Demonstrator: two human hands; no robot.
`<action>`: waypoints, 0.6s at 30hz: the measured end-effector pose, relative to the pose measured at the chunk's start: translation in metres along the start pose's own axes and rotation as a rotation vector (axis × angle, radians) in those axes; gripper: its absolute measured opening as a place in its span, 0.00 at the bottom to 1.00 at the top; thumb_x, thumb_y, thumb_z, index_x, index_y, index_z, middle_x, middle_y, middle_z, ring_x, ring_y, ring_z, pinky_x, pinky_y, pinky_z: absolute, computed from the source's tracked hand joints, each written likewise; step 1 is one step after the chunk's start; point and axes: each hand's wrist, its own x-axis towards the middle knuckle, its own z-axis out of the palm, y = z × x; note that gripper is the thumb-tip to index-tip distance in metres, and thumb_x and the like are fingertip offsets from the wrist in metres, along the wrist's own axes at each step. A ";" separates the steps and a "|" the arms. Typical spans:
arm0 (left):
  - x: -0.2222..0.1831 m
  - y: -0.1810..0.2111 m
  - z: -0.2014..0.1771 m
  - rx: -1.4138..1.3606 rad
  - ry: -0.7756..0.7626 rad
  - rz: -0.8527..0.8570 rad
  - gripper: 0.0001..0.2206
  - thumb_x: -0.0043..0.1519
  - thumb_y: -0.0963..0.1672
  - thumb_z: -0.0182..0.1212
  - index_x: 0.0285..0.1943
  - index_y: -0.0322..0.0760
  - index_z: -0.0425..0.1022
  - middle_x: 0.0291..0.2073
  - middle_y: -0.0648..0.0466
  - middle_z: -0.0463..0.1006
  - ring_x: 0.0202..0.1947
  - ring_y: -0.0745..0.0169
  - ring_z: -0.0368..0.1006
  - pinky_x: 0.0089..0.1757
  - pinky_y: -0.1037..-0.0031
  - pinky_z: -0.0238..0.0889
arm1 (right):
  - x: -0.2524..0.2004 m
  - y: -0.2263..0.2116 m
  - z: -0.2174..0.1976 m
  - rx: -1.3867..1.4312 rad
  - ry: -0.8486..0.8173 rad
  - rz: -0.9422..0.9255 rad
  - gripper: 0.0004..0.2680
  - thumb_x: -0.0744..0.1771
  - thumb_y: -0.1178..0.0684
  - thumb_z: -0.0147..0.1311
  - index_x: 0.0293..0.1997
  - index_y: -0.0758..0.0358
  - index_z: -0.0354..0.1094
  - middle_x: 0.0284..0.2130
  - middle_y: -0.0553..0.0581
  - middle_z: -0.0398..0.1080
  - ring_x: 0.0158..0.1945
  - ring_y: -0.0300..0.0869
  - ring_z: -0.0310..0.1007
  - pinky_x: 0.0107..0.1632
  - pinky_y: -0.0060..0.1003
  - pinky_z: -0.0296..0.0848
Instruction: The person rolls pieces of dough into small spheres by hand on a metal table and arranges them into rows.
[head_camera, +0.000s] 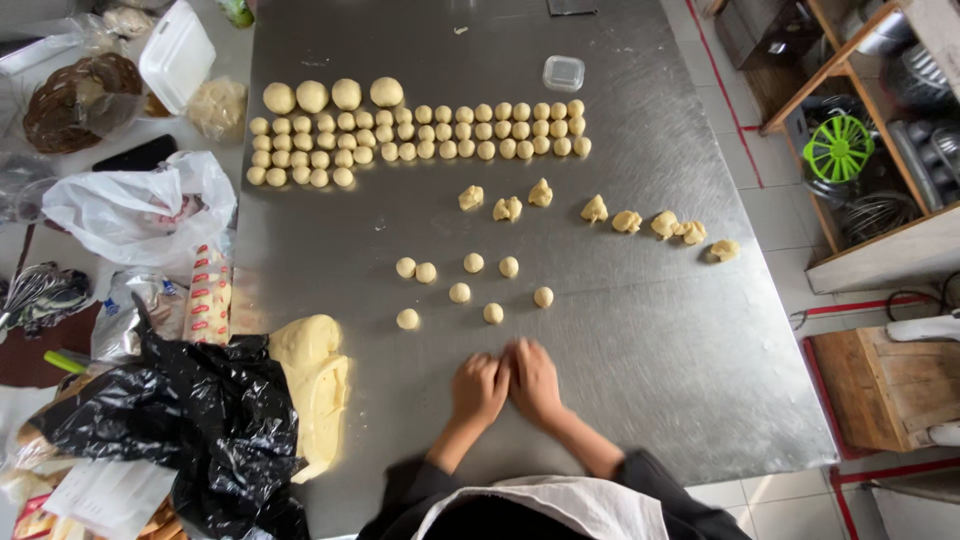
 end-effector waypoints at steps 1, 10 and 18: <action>-0.015 -0.004 -0.012 -0.013 0.008 0.036 0.12 0.62 0.43 0.58 0.25 0.34 0.70 0.27 0.46 0.75 0.33 0.46 0.73 0.42 0.59 0.70 | -0.026 -0.004 -0.013 -0.024 -0.072 -0.021 0.06 0.65 0.59 0.53 0.44 0.63 0.65 0.33 0.62 0.69 0.39 0.57 0.69 0.42 0.49 0.69; 0.038 -0.023 -0.010 0.026 0.078 -0.250 0.16 0.66 0.46 0.56 0.24 0.36 0.66 0.20 0.51 0.69 0.25 0.51 0.67 0.31 0.59 0.59 | 0.035 0.018 -0.027 -0.292 0.227 0.082 0.06 0.65 0.59 0.53 0.44 0.64 0.66 0.34 0.62 0.70 0.38 0.56 0.70 0.41 0.50 0.70; -0.017 -0.047 -0.055 0.115 -0.121 -0.061 0.13 0.63 0.44 0.57 0.24 0.38 0.68 0.20 0.53 0.69 0.24 0.55 0.68 0.30 0.64 0.61 | -0.030 0.019 -0.064 -0.148 -0.008 -0.047 0.08 0.62 0.63 0.54 0.44 0.64 0.65 0.36 0.60 0.72 0.38 0.56 0.71 0.39 0.49 0.72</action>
